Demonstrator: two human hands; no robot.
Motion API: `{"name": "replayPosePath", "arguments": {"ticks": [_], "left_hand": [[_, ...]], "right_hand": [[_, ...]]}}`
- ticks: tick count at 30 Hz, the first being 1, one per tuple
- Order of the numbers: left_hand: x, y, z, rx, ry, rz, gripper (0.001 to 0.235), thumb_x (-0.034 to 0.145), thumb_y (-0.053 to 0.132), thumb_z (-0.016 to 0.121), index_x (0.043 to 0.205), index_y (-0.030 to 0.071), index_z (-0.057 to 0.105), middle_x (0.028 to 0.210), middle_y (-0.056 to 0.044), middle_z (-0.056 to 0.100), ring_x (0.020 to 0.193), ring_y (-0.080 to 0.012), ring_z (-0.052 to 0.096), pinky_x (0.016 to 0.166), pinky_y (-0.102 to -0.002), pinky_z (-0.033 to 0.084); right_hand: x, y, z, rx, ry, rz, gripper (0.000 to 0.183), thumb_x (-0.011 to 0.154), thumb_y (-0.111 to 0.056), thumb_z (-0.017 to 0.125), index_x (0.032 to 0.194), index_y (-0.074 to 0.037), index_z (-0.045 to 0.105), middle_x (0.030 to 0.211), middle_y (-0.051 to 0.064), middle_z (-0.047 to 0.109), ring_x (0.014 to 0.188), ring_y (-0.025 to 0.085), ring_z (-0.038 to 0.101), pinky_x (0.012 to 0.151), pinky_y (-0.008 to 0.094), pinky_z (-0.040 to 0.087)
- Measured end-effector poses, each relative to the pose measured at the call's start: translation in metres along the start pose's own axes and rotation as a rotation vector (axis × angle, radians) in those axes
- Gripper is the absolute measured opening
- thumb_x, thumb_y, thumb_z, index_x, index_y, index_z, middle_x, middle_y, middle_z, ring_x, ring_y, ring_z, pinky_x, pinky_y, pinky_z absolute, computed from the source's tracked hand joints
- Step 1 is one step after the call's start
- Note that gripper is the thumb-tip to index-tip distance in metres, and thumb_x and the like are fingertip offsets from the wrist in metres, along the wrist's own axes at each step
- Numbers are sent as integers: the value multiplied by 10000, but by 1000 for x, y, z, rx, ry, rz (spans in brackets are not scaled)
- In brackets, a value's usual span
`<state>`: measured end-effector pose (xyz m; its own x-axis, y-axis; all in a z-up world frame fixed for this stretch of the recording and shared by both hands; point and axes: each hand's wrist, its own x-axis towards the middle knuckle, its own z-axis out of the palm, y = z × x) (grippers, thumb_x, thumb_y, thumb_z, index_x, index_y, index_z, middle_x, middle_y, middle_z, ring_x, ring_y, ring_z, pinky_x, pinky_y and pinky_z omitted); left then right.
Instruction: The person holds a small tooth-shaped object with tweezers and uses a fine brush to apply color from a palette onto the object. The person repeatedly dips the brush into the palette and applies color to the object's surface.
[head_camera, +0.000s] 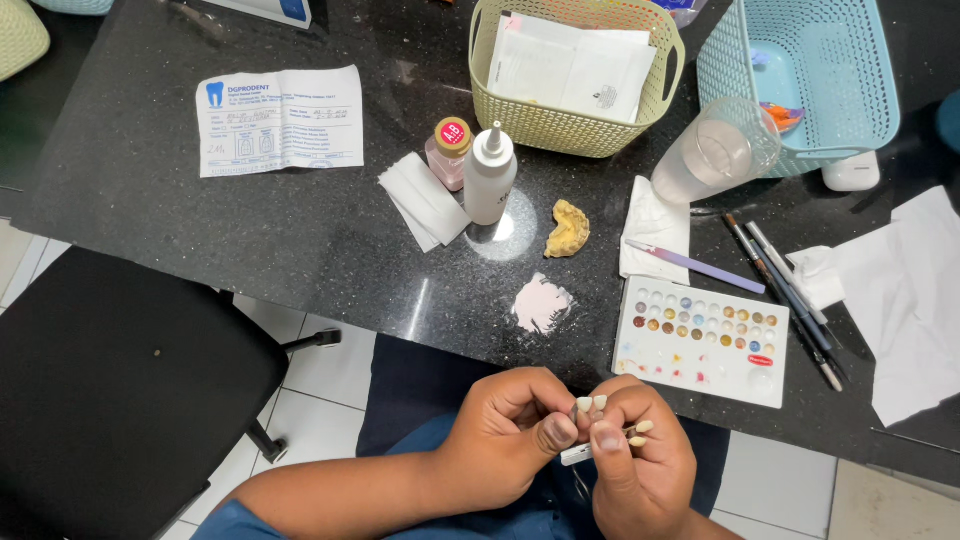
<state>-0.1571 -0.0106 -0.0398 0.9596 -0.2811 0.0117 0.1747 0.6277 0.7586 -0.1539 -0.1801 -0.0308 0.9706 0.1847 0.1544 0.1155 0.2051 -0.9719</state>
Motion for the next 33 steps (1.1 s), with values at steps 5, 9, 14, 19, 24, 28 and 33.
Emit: {"name": "replayPosePath", "arguments": {"ticks": [5,9,14,19,24,28,33], "left_hand": [[0,-2,0,-21,1,-15,210,1048,208,691,1061,11,622,1023,-51,697,964,-78,648,875,-240,545],[0,-1,0,-12,0,-9,205,1051,204,688,1062,12,619,1028,-51,694,971,-80,654,884,-240,550],[0,1,-1,6,-9,-18,200,1052,199,685,1062,11,615,1032,-51,695,981,-85,665,892,-241,557],[0,1,0,2,-8,-24,198,1051,195,684,1067,10,616,1032,-53,700,976,-87,665,885,-245,560],[1,1,1,-3,-13,-15,200,1052,202,683,1072,13,618,1036,-51,700,983,-89,668,895,-249,563],[0,2,2,10,-16,-4,202,1055,205,684,1073,14,620,1038,-50,699,988,-89,667,904,-251,564],[0,3,2,28,-21,9,207,1058,211,682,1073,14,622,1035,-47,695,982,-86,666,898,-249,563]], "right_hand": [[0,-1,0,-28,-12,-16,95,1054,-88,558,987,-20,549,965,108,590,870,116,531,833,252,482],[-1,-2,-1,-16,-12,-9,96,1049,-89,555,984,-17,556,976,114,596,869,112,532,836,249,481],[-3,-1,1,-9,7,-2,97,1043,-87,562,984,-10,565,981,122,609,861,108,535,832,244,475],[-3,0,1,-7,6,-10,94,1043,-88,566,986,-13,560,979,114,601,861,107,530,822,244,474],[-2,-1,0,-15,-1,-3,99,1046,-93,563,982,-18,556,975,108,593,853,99,515,815,241,464],[-2,-3,0,-24,-3,1,101,1045,-97,561,978,-21,557,973,106,593,851,97,513,814,240,464],[-3,-3,1,-25,1,-1,107,1044,-99,565,971,-19,561,968,107,595,851,102,520,815,245,466]]}}
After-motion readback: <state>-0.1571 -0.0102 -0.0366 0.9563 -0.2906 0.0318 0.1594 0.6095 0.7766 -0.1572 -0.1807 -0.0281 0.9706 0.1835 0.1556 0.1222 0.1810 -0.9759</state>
